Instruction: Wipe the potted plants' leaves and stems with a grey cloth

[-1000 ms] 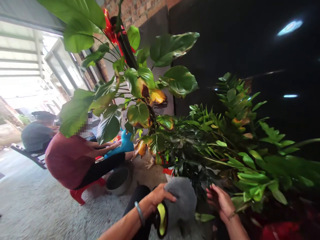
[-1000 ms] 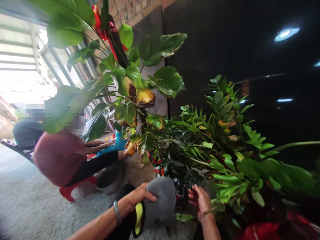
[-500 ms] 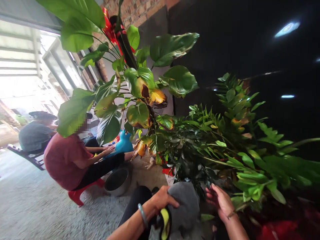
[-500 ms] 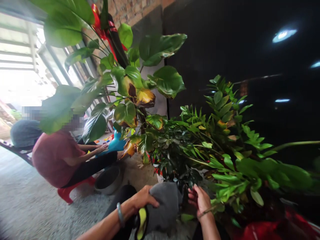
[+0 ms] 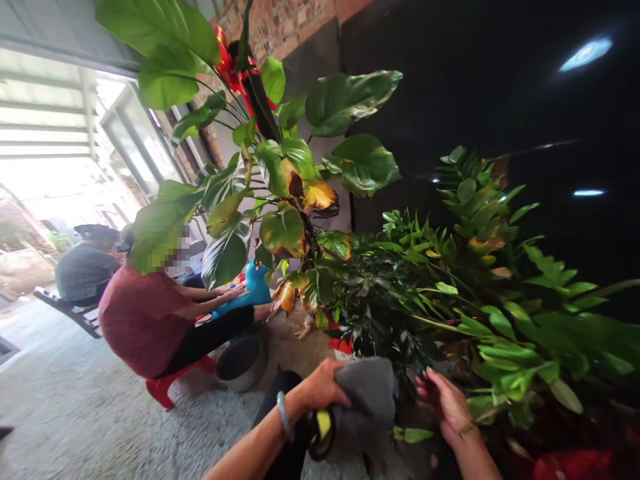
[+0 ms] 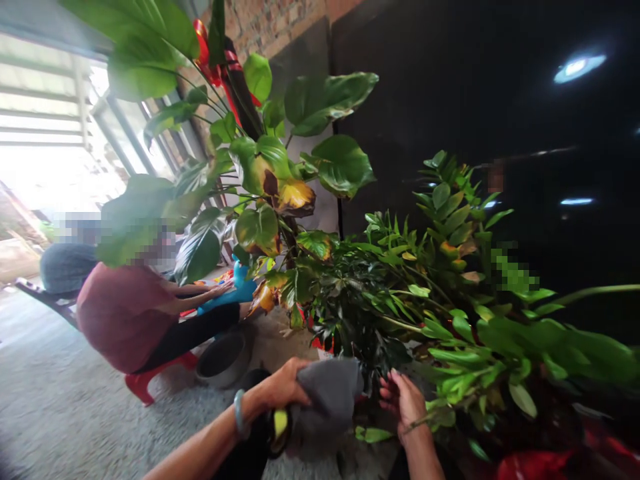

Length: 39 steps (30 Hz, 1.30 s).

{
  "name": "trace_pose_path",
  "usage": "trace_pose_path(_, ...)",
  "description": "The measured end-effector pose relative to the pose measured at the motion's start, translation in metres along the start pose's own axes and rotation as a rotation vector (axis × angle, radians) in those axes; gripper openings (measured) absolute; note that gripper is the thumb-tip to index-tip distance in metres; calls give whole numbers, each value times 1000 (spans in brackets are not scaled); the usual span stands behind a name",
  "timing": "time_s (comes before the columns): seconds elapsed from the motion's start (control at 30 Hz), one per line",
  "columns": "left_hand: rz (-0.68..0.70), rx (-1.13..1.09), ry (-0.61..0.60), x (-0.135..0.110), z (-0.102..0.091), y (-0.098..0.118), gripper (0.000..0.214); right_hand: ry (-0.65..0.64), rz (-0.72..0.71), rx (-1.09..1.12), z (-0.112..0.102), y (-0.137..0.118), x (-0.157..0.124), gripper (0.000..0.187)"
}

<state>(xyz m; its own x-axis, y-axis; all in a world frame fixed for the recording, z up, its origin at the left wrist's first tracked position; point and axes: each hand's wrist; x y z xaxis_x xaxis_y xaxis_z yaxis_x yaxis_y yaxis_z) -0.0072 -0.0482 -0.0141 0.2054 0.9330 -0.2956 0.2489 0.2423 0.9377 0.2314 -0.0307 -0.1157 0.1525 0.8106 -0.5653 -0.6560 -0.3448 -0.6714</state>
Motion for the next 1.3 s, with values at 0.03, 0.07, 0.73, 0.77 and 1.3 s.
trace_pose_path(0.03,-6,0,-31,-8,-7,-3,26,-4,2,-1,-2,0,1,33)
trace_pose_path(0.07,4,-46,-33,-14,-17,-2,25,-9,4,-2,-4,0,2,32)
trace_pose_path(0.73,-238,-539,315,-26,-42,20,14,-16,-6,19,-7,5,9,37)
trace_pose_path(0.77,-206,-563,304,-27,-51,31,16,-16,-16,24,-6,6,7,37)
trace_pose_path(1.3,-97,-424,105,-13,-38,9,29,-8,-16,-24,-3,2,3,39)
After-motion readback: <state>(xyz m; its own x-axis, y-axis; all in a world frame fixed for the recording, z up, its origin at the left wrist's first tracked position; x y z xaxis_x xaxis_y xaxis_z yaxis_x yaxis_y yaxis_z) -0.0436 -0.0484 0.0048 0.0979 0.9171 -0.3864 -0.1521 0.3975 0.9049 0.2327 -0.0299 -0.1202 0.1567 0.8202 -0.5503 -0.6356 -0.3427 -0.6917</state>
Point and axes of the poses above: each hand's wrist, its own x-axis towards the middle knuckle, its own z-axis out of the palm, y = z × x, and after that the axes turned 3 degrees about y, right-handed
